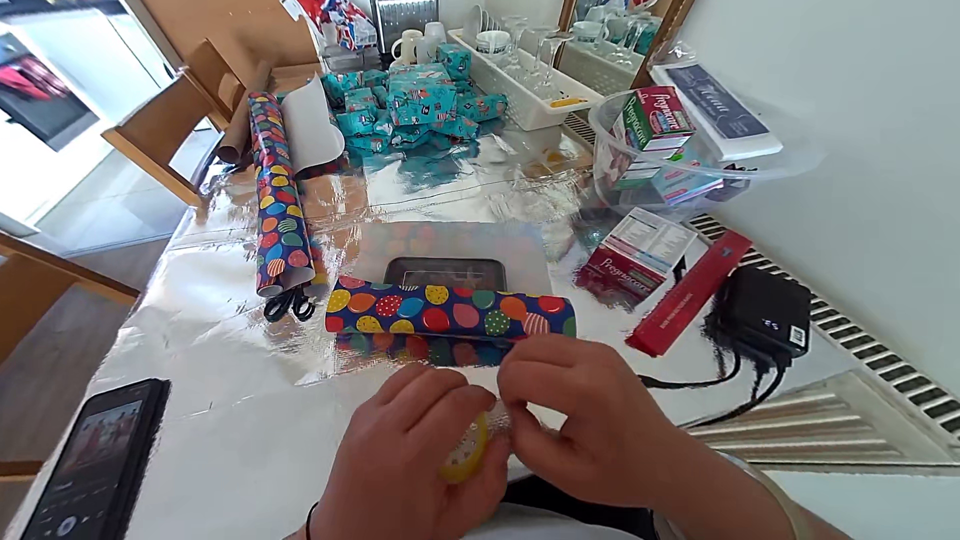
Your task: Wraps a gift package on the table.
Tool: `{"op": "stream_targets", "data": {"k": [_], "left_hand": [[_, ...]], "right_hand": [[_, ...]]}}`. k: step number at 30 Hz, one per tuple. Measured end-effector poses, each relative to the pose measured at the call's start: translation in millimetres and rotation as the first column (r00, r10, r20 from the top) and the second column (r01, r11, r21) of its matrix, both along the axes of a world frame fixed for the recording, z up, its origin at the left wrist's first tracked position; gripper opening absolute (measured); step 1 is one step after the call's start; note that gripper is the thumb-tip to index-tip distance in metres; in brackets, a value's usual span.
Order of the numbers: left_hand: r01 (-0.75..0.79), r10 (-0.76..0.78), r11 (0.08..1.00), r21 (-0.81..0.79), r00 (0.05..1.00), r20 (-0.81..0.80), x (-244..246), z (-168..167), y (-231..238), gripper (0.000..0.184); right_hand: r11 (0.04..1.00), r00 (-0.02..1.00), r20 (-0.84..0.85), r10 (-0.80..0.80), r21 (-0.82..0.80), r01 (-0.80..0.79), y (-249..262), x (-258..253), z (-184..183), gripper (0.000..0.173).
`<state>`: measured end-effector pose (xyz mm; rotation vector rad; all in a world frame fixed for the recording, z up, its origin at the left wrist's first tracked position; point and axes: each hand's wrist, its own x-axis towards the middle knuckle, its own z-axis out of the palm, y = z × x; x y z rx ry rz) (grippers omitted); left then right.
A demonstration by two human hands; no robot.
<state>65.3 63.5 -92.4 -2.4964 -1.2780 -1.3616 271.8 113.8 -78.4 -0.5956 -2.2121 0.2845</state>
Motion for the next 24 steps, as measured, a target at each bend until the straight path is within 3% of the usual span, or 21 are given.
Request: {"op": "stream_targets", "data": {"k": [6, 11, 13, 15, 17, 21, 24], "left_hand": [[-0.171, 0.171, 0.985, -0.018, 0.985, -0.004, -7, -2, -7, 0.051], [-0.183, 0.194, 0.978, -0.102, 0.975, 0.110, -5, -5, -10, 0.047], [-0.067, 0.101, 0.980, -0.188, 0.979, 0.175, -6, -2, -10, 0.041], [0.151, -0.062, 0.936, -0.319, 0.960, 0.273, -9, 1, -9, 0.035], [0.268, -0.141, 0.892, -0.364, 0.930, 0.339, -12, 0, -7, 0.039], [0.214, -0.121, 0.920, -0.328, 0.952, 0.282, -16, 7, -12, 0.054], [0.203, -0.131, 0.954, -0.222, 0.944, 0.303, -14, 22, -23, 0.042]], "right_hand": [[0.999, 0.996, -0.069, -0.052, -0.017, 0.051, -9, 10, 13, 0.018], [0.996, 0.992, -0.099, -0.085, -0.028, 0.082, -17, 13, 19, 0.018], [0.995, 0.989, -0.117, -0.089, -0.048, 0.084, -17, 13, 22, 0.017], [0.995, 0.987, -0.136, -0.086, -0.070, 0.077, -15, 15, 24, 0.017], [0.994, 0.985, -0.149, -0.091, -0.078, 0.080, -14, 17, 25, 0.017], [0.991, 0.981, -0.153, -0.121, -0.070, 0.111, -17, 26, 34, 0.015], [0.998, 0.990, -0.123, -0.063, -0.013, 0.062, -30, 38, 41, 0.020]]}}
